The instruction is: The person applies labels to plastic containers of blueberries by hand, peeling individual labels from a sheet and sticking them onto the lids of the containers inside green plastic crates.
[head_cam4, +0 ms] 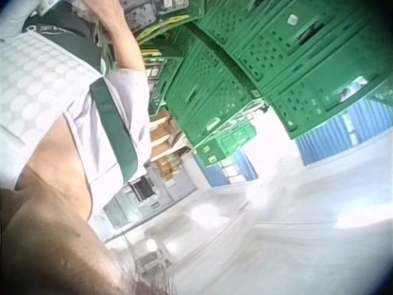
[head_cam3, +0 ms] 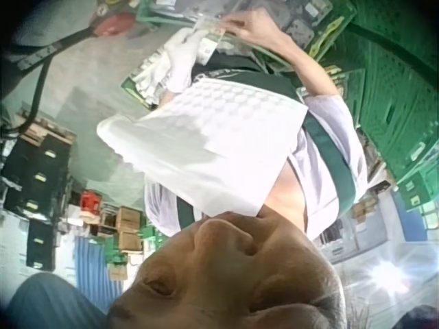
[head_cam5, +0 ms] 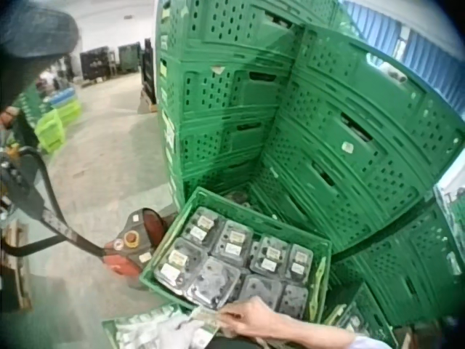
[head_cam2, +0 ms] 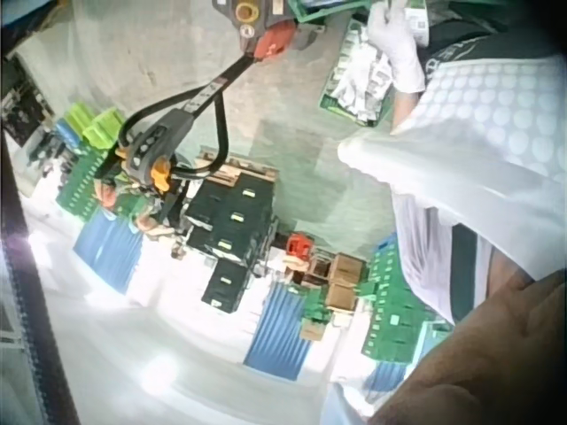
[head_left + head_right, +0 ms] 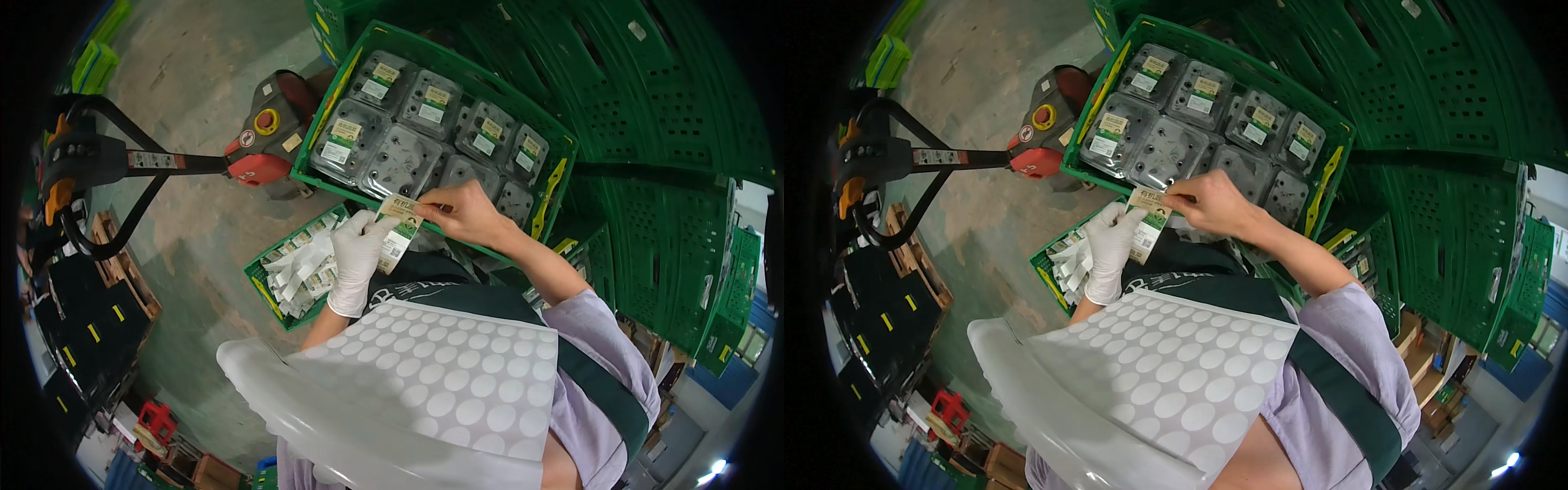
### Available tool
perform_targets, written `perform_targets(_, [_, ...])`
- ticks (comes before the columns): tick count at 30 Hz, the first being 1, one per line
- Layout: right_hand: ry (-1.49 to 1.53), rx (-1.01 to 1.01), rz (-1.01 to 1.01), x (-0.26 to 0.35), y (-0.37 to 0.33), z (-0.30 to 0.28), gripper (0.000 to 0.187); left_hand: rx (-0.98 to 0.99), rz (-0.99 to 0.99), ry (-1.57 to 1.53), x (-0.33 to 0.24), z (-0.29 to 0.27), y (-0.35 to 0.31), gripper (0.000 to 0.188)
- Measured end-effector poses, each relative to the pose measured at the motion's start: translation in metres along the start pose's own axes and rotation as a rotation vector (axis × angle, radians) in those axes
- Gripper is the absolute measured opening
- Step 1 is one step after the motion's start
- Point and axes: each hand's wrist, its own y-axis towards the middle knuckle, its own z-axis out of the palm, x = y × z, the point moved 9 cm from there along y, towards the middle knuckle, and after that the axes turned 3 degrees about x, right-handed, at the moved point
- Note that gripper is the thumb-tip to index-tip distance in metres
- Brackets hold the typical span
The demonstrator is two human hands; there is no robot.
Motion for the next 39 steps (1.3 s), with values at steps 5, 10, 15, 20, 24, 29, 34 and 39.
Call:
perform_targets(5, [0.159,-0.231,0.380,-0.090,0.019,-0.041,0.021,0.241,-0.211,-0.122,0.022,0.014,-0.026,0.016])
perform_targets(10, [0.104,-0.126,0.593,-0.170,0.041,0.002,0.042,0.285,0.119,0.212,0.033,-0.009,-0.037,0.026])
perform_targets(15, [-0.432,-0.091,0.482,-0.193,0.059,0.067,0.042,0.423,-0.357,-0.178,0.061,0.006,-0.056,0.021])
perform_targets(20, [-0.620,-0.003,0.474,-0.175,0.073,0.073,0.065,0.116,-0.193,-0.211,0.023,0.002,-0.044,0.028])
perform_targets(24, [-0.083,-0.223,0.191,-0.098,0.044,0.003,0.047,0.112,-0.172,-0.407,0.013,0.014,-0.018,0.023])
perform_targets(29, [0.155,0.107,0.196,-0.021,-0.015,0.000,0.033,0.020,0.317,0.034,-0.031,0.024,-0.014,0.026])
perform_targets(34, [-0.089,-0.096,0.170,-0.025,-0.064,-0.010,0.027,0.052,0.351,-0.140,-0.043,0.069,-0.010,0.014])
perform_targets(39, [0.074,-0.358,0.170,-0.042,-0.088,-0.070,0.016,0.154,0.225,0.165,-0.050,0.092,-0.029,0.030])
